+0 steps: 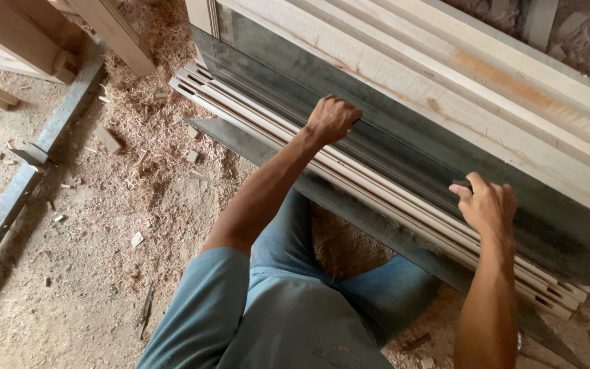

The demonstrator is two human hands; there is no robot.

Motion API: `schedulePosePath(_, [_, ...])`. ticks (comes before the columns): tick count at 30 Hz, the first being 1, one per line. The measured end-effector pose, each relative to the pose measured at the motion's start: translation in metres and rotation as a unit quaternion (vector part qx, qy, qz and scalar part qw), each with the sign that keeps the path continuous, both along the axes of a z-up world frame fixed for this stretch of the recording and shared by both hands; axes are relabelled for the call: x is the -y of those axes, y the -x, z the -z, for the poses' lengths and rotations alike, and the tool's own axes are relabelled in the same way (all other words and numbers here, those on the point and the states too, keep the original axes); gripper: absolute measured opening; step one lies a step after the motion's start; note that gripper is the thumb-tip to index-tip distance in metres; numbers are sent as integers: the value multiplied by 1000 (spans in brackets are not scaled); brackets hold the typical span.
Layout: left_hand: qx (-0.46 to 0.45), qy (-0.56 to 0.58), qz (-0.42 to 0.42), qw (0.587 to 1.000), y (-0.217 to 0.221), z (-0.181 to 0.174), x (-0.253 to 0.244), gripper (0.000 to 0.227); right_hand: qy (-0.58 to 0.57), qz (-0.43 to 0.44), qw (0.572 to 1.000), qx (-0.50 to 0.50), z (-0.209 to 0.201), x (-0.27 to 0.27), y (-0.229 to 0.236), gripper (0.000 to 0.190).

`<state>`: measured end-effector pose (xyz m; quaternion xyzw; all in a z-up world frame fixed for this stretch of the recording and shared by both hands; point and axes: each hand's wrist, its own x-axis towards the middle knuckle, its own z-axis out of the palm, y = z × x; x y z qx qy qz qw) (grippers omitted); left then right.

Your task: The person kneels on the floor and assembles a wooden window frame by applying glue to small wooden pieces and fitting them into the frame around a glass pane. The person repeatedly picks up pieces, applies glue, and inserts them into the frame.

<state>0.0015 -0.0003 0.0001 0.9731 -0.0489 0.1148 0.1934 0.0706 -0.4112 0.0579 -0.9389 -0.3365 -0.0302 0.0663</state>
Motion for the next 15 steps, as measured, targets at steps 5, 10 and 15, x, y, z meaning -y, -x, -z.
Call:
schedulePosePath(5, [-26, -31, -11, 999, -8, 5, 4, 6, 17, 13, 1000, -22, 1, 2, -4, 22])
schedulePosePath(10, [0, -13, -14, 1000, -10, 9, 2, 9, -12, -7, 1000, -8, 0, 1, -10, 28])
schedulePosePath(15, [3, -6, -7, 1000, -12, 4, 7, 9, -9, -14, 1000, 23, -10, -2, -4, 30])
